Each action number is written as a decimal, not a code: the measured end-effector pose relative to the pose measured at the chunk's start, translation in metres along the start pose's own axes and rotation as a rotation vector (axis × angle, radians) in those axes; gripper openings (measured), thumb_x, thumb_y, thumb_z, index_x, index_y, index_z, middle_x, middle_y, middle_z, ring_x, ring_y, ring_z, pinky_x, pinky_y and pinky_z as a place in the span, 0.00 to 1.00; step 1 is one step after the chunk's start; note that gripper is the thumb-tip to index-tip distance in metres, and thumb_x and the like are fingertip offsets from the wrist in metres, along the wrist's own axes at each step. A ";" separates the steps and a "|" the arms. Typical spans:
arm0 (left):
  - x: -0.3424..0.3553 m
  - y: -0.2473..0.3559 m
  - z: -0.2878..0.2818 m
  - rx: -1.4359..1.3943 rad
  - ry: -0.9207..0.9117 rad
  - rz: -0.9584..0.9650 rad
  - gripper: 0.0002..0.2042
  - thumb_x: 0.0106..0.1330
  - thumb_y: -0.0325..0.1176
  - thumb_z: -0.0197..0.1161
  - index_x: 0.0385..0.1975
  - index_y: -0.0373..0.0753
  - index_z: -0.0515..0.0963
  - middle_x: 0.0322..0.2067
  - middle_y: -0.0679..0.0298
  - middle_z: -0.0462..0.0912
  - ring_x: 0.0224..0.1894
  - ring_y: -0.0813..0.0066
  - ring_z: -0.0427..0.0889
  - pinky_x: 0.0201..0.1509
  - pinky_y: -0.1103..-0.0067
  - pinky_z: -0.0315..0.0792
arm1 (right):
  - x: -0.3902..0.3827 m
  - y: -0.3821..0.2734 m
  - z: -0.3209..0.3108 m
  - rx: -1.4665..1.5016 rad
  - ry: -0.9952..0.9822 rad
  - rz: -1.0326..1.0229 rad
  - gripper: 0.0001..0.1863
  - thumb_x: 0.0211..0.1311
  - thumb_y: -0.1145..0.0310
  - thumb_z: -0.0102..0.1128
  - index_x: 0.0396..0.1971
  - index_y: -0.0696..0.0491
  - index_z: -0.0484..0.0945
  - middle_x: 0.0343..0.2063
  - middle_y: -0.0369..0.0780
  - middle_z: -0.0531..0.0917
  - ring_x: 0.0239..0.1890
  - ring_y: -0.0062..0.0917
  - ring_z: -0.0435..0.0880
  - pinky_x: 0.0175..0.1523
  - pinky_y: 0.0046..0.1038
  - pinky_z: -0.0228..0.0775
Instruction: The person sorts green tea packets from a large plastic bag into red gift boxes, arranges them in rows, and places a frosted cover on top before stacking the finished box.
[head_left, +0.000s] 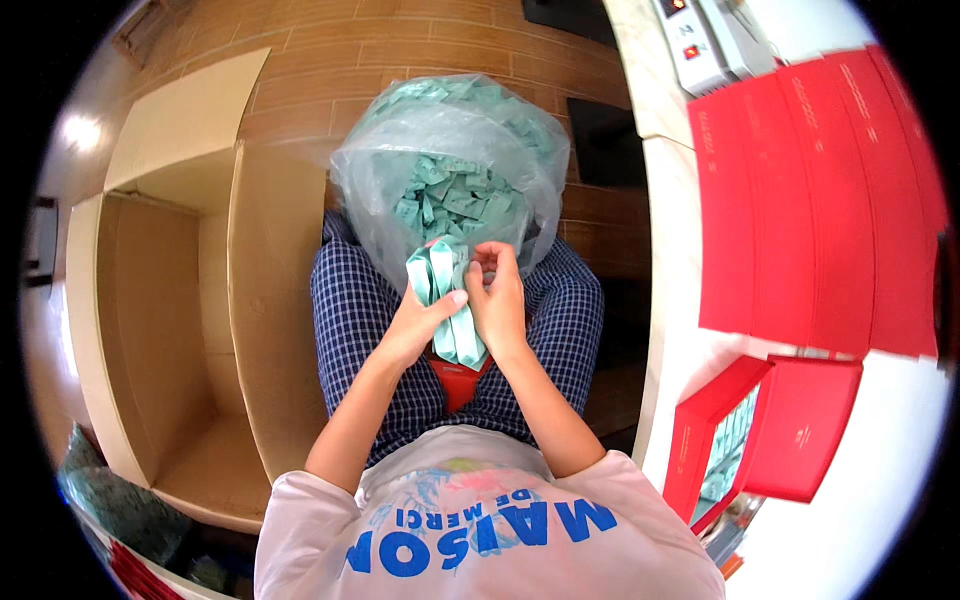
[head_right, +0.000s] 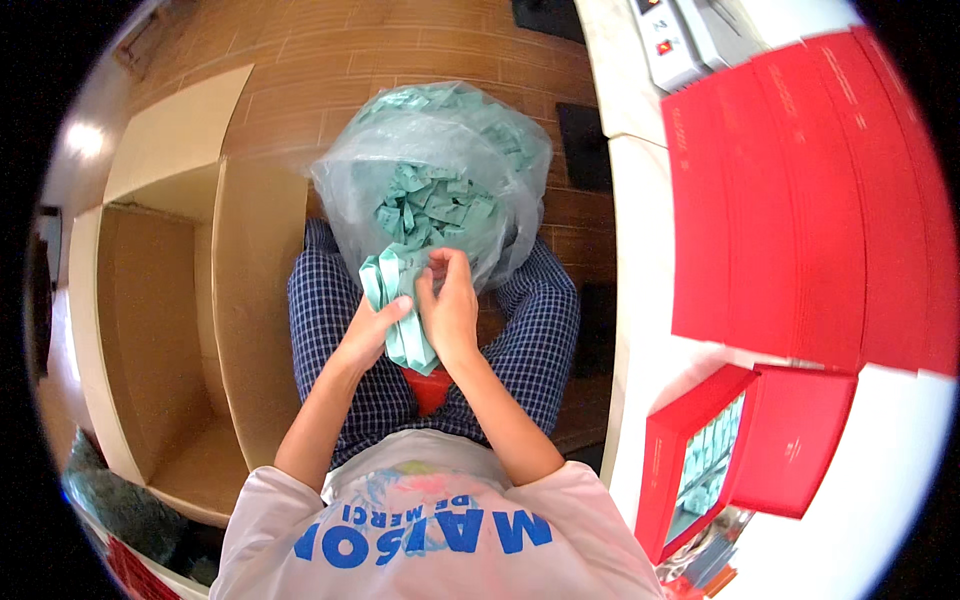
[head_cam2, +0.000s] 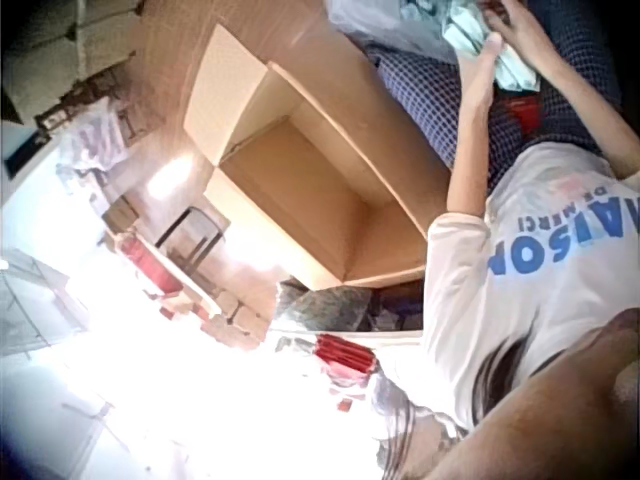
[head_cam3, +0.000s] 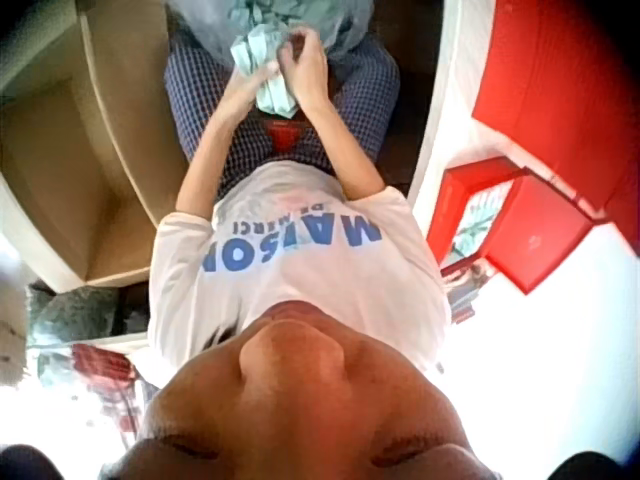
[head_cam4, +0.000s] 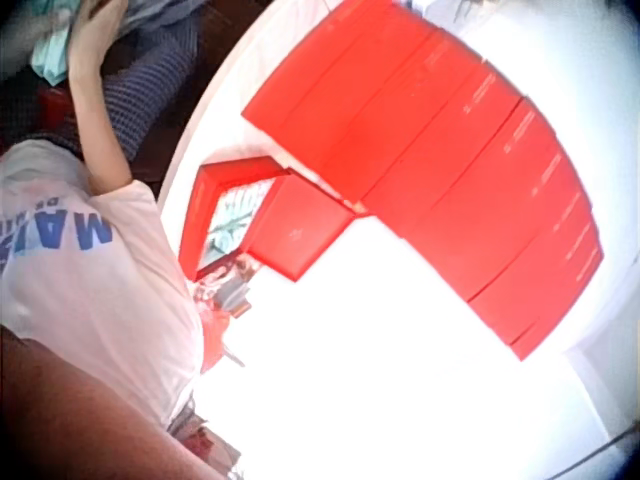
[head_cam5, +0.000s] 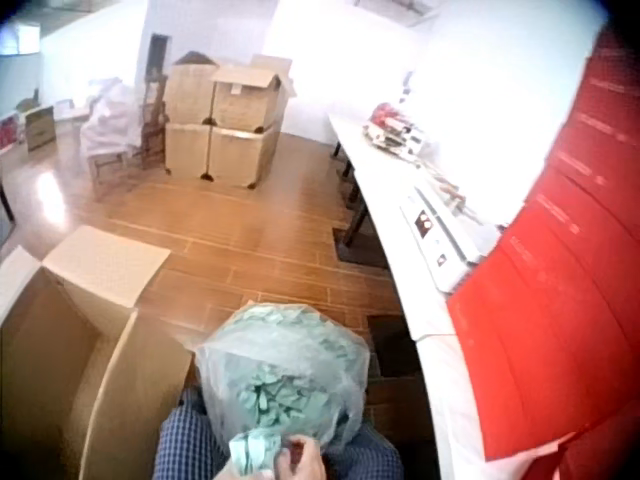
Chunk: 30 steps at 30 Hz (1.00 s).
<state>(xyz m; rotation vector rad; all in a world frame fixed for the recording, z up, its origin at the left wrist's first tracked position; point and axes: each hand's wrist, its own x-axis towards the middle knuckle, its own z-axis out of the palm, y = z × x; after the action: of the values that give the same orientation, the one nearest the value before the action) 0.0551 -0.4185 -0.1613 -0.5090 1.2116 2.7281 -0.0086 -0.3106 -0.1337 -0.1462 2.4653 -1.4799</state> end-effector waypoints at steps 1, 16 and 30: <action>-0.005 0.002 0.011 0.027 -0.010 0.058 0.39 0.58 0.36 0.65 0.66 0.35 0.51 0.56 0.60 0.66 0.57 0.70 0.67 0.61 0.75 0.62 | -0.003 0.005 -0.006 0.068 0.016 0.027 0.12 0.63 0.72 0.53 0.45 0.58 0.67 0.40 0.41 0.76 0.39 0.27 0.77 0.47 0.26 0.69; -0.019 -0.032 0.116 -0.145 -0.114 -0.174 0.32 0.67 0.60 0.42 0.62 0.40 0.59 0.56 0.61 0.68 0.58 0.66 0.68 0.63 0.71 0.61 | -0.108 -0.009 -0.109 -0.105 0.433 -0.117 0.28 0.48 0.64 0.69 0.49 0.56 0.71 0.41 0.45 0.77 0.41 0.37 0.80 0.44 0.31 0.73; -0.030 -0.018 0.147 -0.325 0.179 0.107 0.35 0.61 0.71 0.36 0.42 0.40 0.70 0.27 0.65 0.71 0.30 0.72 0.70 0.37 0.76 0.68 | -0.158 -0.018 -0.122 -0.167 0.396 -0.433 0.37 0.45 0.60 0.70 0.55 0.59 0.64 0.48 0.50 0.72 0.50 0.44 0.72 0.52 0.38 0.67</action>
<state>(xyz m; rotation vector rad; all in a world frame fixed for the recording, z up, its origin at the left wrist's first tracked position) 0.0498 -0.2969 -0.0718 -0.7580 0.8496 3.0460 0.1088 -0.1804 -0.0368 -0.4901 3.0247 -1.5844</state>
